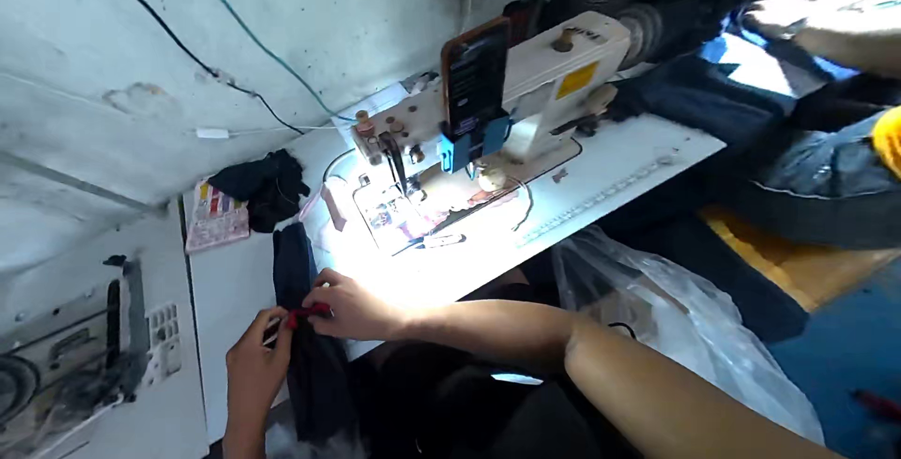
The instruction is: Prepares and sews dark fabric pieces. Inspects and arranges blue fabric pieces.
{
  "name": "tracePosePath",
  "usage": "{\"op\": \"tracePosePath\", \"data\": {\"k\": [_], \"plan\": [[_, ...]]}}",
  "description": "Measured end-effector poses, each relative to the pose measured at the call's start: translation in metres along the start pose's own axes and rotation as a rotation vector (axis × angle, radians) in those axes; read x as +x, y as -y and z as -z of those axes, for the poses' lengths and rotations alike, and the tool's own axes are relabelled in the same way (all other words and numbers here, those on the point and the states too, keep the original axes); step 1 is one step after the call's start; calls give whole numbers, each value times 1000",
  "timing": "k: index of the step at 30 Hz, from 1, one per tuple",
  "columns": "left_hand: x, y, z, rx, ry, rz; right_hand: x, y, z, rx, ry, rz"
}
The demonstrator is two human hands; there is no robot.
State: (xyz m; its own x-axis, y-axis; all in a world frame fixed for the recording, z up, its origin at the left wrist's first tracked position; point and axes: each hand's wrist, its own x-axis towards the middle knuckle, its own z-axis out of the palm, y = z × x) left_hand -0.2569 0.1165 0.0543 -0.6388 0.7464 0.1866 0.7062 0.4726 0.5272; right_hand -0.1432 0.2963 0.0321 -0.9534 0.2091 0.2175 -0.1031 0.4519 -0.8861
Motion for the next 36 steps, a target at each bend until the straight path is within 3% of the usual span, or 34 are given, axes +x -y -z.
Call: {"op": "tracePosePath", "data": {"k": [5, 8, 10, 14, 19, 22, 28, 31, 36], "plan": [[2, -7, -5, 23, -16, 13, 9, -3, -1, -71, 98, -10], [2, -8, -12, 100, -128, 78, 14, -11, 0, -64, 174, -40], [1, -2, -13, 71, -200, 176, 10, -18, 9, 11, 192, -38], [-8, 6, -15, -192, -294, 460, 0, -33, 29, 101, 229, -231], [-11, -7, -14, -246, -111, 518, 1, -4, 21, 164, 181, -449], [-4, 3, -7, -389, -116, 587, 7, 2, 14, 147, 142, -491], [-12, 3, 26, -556, -300, 682, 21, -9, 11, 305, 77, -437], [-17, 39, 21, -473, -251, 723, 28, -42, -5, 212, 0, -360], [-21, 62, 13, -367, -242, 693, 26, -43, -7, 170, -8, -363]]}}
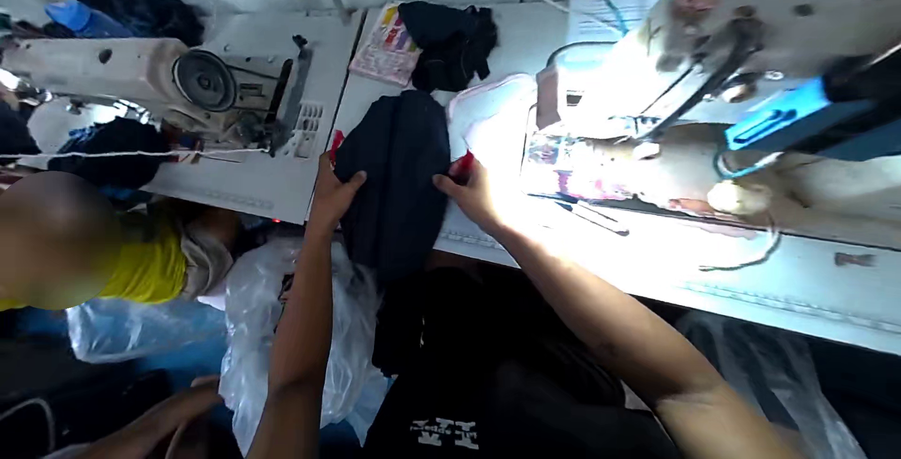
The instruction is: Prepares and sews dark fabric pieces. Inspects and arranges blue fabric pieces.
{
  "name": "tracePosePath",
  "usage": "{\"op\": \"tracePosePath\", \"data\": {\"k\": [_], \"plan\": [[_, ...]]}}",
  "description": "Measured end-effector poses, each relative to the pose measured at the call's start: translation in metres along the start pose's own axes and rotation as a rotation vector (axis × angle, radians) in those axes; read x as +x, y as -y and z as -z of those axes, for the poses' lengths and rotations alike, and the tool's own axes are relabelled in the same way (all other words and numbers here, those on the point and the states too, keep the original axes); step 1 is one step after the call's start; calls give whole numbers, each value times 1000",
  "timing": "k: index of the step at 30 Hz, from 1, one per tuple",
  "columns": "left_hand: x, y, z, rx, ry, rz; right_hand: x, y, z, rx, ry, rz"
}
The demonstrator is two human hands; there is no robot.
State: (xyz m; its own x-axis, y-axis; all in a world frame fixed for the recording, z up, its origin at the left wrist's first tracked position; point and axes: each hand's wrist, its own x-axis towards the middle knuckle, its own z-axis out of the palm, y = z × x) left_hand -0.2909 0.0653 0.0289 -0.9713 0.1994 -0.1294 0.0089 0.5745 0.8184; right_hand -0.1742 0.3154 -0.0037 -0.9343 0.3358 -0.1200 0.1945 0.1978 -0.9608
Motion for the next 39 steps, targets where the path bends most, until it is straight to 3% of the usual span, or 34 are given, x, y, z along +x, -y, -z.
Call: {"op": "tracePosePath", "data": {"k": [3, 5, 9, 12, 17, 19, 22, 24, 27, 29, 32, 39], "plan": [[-8, -12, -3, 366, -152, -59, -5, -4, -2, -11, -20, 54], [-24, -27, -13, 497, -220, -263, -8, -11, -6, 10, -52, 152], [-52, -46, -50, 447, 87, -435, -9, -18, -6, 10, -43, 268], [-40, -37, -60, 453, 138, -425, -10, -20, -5, 23, -27, 278], [-30, -35, -41, 318, 214, -414, -10, -18, -5, -4, -42, 272], [-29, -32, -31, 254, 136, -392, -10, -16, -4, -18, -45, 259], [-27, -14, -8, 63, -43, -147, -12, -16, -4, -19, -54, 247], [-30, -5, 2, 191, -190, -31, -12, -16, -5, -37, -65, 256], [-47, -15, -5, 443, -308, -250, -10, -17, -7, -43, -87, 281], [-64, -27, -22, 466, -183, -463, -11, -19, -7, -30, -85, 275], [-81, -38, -49, 495, 92, -497, -14, -15, -4, -57, -51, 231], [-87, -52, -51, 502, 77, -382, -15, -18, -2, -62, -55, 250]]}}
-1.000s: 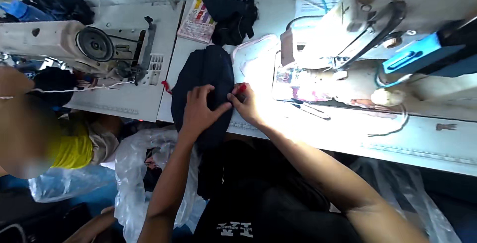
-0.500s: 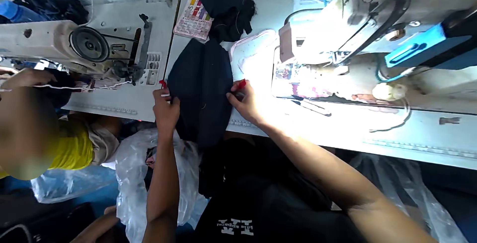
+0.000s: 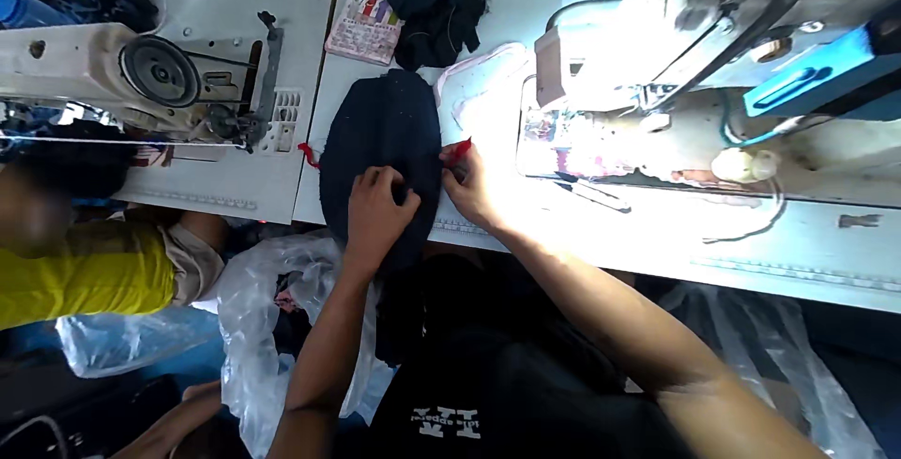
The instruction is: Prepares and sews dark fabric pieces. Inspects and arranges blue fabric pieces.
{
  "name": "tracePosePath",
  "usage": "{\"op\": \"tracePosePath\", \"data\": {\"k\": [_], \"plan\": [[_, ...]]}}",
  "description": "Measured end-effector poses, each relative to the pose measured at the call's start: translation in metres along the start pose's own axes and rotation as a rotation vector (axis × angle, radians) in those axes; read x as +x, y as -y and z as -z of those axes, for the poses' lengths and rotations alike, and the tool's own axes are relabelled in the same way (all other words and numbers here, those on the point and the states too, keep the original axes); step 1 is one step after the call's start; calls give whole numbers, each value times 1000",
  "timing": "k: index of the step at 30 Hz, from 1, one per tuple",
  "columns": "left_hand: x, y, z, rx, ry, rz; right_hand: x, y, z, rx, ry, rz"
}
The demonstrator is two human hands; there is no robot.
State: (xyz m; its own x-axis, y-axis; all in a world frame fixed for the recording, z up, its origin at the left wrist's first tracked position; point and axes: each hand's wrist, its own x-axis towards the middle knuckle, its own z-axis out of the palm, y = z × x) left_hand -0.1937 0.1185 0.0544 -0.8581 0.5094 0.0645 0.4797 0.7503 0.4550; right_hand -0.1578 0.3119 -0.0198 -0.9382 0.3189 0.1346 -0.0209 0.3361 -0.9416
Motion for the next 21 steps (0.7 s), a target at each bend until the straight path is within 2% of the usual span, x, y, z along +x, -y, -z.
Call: {"op": "tracePosePath", "data": {"k": [4, 6, 8, 10, 13, 15, 18, 21], "plan": [[20, 45, 12, -435, -102, 223, 1, 2, 0, -6, 12, -37], [17, 70, 21, -600, -137, 397, 0, 0, -2, 8, -5, -19], [14, 83, 28, -631, -143, 524, 0, 2, -2, -2, -1, -11], [11, 84, 30, -588, -123, 546, -1, 7, 0, 3, 2, -23], [9, 75, 27, -241, -142, 477, -1, 7, -3, 60, -10, -33], [7, 62, 23, 12, -211, 335, -1, 4, -5, 50, -24, -20], [-1, 28, 12, 83, -135, 38, -1, 4, -1, 46, -1, -38], [-3, 10, -12, 127, 21, -52, 1, 4, 1, 48, 13, -52]]}}
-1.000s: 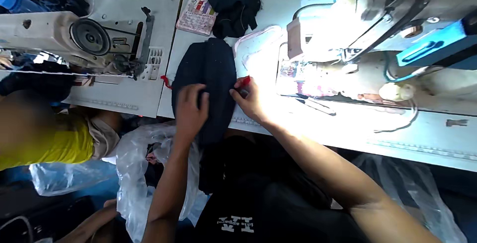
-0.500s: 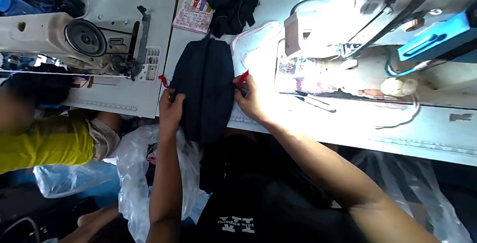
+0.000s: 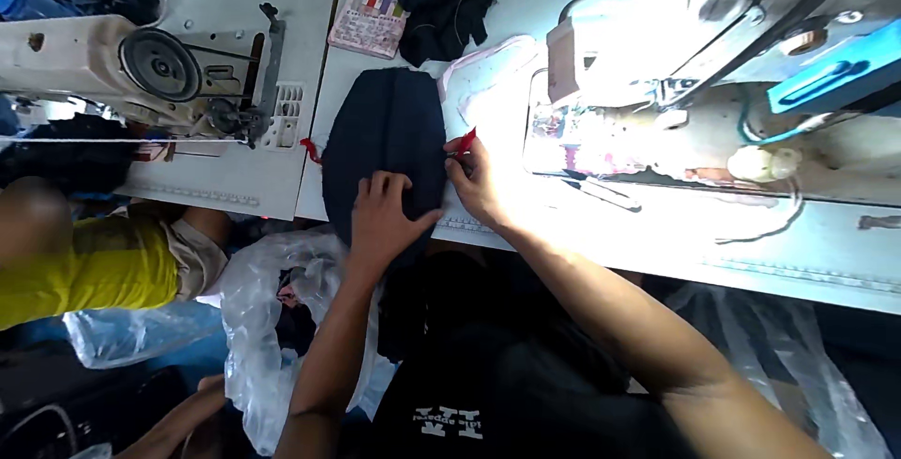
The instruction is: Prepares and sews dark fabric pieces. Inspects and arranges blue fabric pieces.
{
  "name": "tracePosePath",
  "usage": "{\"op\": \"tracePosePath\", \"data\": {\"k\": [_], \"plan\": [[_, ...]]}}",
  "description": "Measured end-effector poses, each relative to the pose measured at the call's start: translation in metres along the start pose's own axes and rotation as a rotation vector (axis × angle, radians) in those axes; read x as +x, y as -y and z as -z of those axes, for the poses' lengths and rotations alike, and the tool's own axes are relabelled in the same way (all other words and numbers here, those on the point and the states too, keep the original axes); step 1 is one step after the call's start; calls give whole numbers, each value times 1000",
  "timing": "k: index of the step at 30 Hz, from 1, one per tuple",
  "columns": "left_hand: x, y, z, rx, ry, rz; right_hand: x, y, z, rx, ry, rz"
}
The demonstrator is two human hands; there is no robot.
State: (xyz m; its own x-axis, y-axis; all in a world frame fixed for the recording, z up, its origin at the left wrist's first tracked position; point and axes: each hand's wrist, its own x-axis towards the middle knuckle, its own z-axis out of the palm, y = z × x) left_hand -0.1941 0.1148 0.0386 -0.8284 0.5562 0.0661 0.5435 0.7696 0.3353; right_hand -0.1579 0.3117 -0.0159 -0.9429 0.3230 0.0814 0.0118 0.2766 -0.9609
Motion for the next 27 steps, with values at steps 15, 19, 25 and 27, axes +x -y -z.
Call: {"op": "tracePosePath", "data": {"k": [15, 19, 25, 27], "plan": [[-1, 68, 36, -633, -73, 562, -2, 4, -1, -64, -30, 25], [7, 64, 36, -452, -49, 551, -2, 5, -6, -53, -34, 0], [17, 67, 24, -112, -139, 484, 3, 5, -6, -17, -33, -55], [26, 72, 14, -134, -128, 549, 8, 6, -6, -19, -47, -89]]}}
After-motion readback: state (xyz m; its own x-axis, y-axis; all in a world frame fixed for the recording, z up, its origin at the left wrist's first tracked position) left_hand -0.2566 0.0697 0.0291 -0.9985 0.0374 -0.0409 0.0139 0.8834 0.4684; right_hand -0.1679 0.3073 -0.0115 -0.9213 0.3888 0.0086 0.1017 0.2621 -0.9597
